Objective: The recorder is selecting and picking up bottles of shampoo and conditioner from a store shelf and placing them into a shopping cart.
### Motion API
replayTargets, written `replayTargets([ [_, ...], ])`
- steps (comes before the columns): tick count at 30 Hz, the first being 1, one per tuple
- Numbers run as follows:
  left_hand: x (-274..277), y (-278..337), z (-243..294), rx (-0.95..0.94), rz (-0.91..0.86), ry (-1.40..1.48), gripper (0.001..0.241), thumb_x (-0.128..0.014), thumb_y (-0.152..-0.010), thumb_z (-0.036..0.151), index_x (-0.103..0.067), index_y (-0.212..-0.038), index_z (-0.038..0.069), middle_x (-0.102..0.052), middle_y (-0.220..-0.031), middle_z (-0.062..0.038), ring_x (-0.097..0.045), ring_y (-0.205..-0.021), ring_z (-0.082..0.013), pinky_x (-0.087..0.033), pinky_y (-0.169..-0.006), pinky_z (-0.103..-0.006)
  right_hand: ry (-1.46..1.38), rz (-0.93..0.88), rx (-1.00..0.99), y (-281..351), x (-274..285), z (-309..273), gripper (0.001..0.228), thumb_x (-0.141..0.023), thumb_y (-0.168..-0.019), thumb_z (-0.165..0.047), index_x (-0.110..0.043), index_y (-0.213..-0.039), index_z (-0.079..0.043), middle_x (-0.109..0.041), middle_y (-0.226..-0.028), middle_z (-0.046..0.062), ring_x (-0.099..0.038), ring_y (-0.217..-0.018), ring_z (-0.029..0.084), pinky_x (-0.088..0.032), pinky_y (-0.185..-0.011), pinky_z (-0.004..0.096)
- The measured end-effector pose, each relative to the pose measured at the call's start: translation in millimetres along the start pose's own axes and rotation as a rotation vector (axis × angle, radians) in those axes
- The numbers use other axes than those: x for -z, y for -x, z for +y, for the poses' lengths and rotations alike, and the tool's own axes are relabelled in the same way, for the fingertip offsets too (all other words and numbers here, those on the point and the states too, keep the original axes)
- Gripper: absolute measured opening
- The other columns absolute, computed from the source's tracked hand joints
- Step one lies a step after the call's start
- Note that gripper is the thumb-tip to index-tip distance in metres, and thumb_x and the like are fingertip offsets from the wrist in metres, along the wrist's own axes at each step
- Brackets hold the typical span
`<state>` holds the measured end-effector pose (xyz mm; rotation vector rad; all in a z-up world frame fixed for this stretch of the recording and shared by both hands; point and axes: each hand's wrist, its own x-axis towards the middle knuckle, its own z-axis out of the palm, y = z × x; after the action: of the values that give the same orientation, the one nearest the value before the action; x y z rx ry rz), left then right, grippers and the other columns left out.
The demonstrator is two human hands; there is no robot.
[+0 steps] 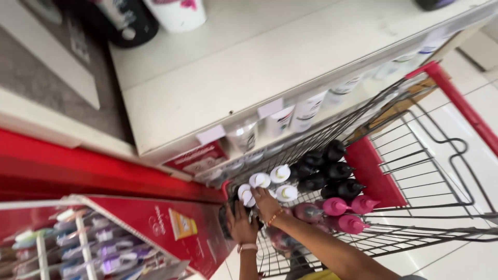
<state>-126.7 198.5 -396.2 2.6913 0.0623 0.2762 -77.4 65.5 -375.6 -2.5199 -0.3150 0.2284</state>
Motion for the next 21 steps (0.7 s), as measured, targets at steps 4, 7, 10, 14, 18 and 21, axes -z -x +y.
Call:
replayTargets([
  [4,-3.8,-3.2,10.0,0.098,-0.031,-0.013,0.076,-0.072,-0.078,0.033,-0.049,-0.144,0.006,-0.049,-0.151,-0.009,-0.030,-0.150,-0.0366,-0.030,-0.118,-0.0540,0.026,0.065,0.026,9.2,1.1,32.1,0.054,-0.081,-0.072,-0.010,-0.061,-0.120,0.006,-0.050,-0.140,0.026,-0.050,-0.129,0.044,-0.047,-0.107,0.046],
  [7,-23.9,-1.8,37.2,0.045,0.139,0.215,0.082,-0.072,-0.081,0.030,-0.041,-0.148,-0.005,-0.044,-0.150,-0.024,-0.034,-0.145,-0.0429,-0.028,-0.118,-0.0534,-0.166,0.168,0.021,9.2,1.4,51.4,0.051,-0.079,-0.071,-0.007,-0.067,-0.120,0.002,-0.055,-0.135,0.026,-0.056,-0.119,0.045,-0.049,-0.100,0.047],
  [10,-50.4,2.0,74.1,-0.003,0.167,0.403,0.080,-0.067,-0.079,0.016,-0.040,-0.151,-0.007,-0.041,-0.155,-0.031,-0.038,-0.144,-0.0451,-0.029,-0.119,-0.0499,-0.367,0.187,0.052,8.4,5.3,76.0,0.041,-0.077,-0.073,-0.006,-0.071,-0.114,-0.001,-0.065,-0.118,0.025,-0.065,-0.107,0.043,-0.055,-0.092,0.044],
  [14,-66.7,-16.6,127.4,-0.100,0.029,0.750,0.083,-0.069,-0.071,0.006,-0.038,-0.147,-0.009,-0.043,-0.150,-0.032,-0.043,-0.140,-0.0465,-0.037,-0.114,-0.0480,-0.590,0.167,-0.075,10.9,62.3,93.0,0.028,-0.073,-0.078,-0.008,-0.070,-0.104,-0.001,-0.072,-0.102,0.016,-0.075,-0.093,0.033,-0.061,-0.077,0.036],
  [18,-69.2,-69.0,191.7,-0.406,0.116,0.788,0.090,-0.082,-0.069,0.014,-0.038,-0.143,-0.011,-0.040,-0.145,-0.036,-0.042,-0.134,-0.0525,-0.039,-0.108,-0.0522,-0.446,0.314,-0.020,20.4,167.4,108.1,0.029,-0.067,-0.076,0.000,-0.071,-0.105,0.001,-0.070,-0.095,0.019,-0.073,-0.086,0.033,-0.058,-0.073,0.036],
  [21,-27.1,-110.3,266.0,-0.427,0.113,0.751,0.076,-0.072,-0.072,0.005,-0.049,-0.143,-0.004,-0.047,-0.148,-0.030,-0.050,-0.133,-0.0477,-0.045,-0.108,-0.0480,-0.523,0.535,0.106,20.1,259.4,111.0,0.035,-0.063,-0.074,0.007,-0.070,-0.108,0.000,-0.071,-0.103,0.017,-0.074,-0.086,0.030,-0.058,-0.071,0.036],
])
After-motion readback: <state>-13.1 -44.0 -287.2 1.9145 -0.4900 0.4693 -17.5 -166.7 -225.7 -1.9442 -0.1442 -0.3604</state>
